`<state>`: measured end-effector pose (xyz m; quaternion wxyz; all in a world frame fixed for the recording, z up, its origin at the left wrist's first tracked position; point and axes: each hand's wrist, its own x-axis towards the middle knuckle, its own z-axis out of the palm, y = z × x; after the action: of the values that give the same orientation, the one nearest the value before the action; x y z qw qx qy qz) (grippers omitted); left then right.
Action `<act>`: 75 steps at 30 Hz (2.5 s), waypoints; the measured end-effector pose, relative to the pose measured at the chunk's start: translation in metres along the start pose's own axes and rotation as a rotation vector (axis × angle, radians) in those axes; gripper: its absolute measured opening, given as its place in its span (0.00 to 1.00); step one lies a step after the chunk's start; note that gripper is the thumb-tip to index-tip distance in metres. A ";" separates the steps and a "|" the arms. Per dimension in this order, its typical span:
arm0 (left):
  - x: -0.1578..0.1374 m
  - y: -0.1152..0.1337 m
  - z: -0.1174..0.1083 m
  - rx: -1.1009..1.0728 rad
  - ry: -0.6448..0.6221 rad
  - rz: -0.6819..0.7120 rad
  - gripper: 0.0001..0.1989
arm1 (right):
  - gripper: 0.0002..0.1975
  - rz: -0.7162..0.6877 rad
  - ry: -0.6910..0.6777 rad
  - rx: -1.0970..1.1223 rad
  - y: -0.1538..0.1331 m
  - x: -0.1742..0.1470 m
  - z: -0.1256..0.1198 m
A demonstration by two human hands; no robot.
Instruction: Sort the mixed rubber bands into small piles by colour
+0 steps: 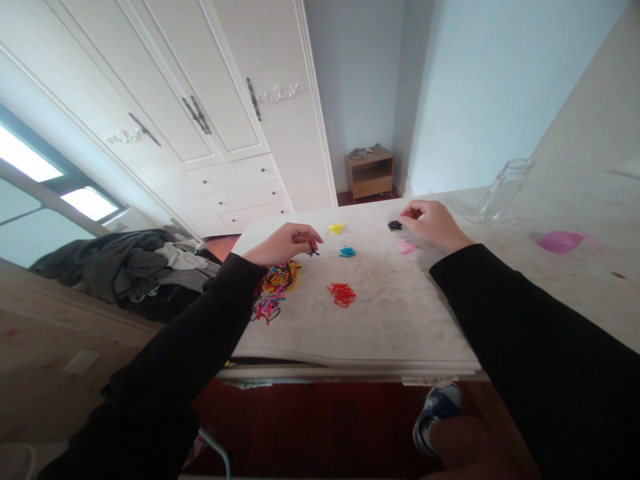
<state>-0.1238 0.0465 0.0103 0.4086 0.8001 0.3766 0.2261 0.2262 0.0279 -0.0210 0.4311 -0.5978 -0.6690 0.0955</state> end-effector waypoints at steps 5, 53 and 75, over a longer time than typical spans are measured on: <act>-0.001 0.005 0.008 -0.073 -0.005 0.018 0.09 | 0.05 -0.132 -0.033 0.024 -0.027 -0.009 0.004; 0.005 0.001 0.028 -0.333 0.362 0.032 0.23 | 0.02 -0.209 -0.018 -0.023 -0.010 0.014 -0.005; 0.000 0.009 0.037 -0.301 0.240 0.043 0.22 | 0.02 -0.633 -0.279 0.131 -0.082 -0.029 0.041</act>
<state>-0.0949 0.0251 -0.0028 0.4707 0.7051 0.3675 0.3823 0.1368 -0.0035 -0.0063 0.3813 -0.3131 -0.8661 0.0805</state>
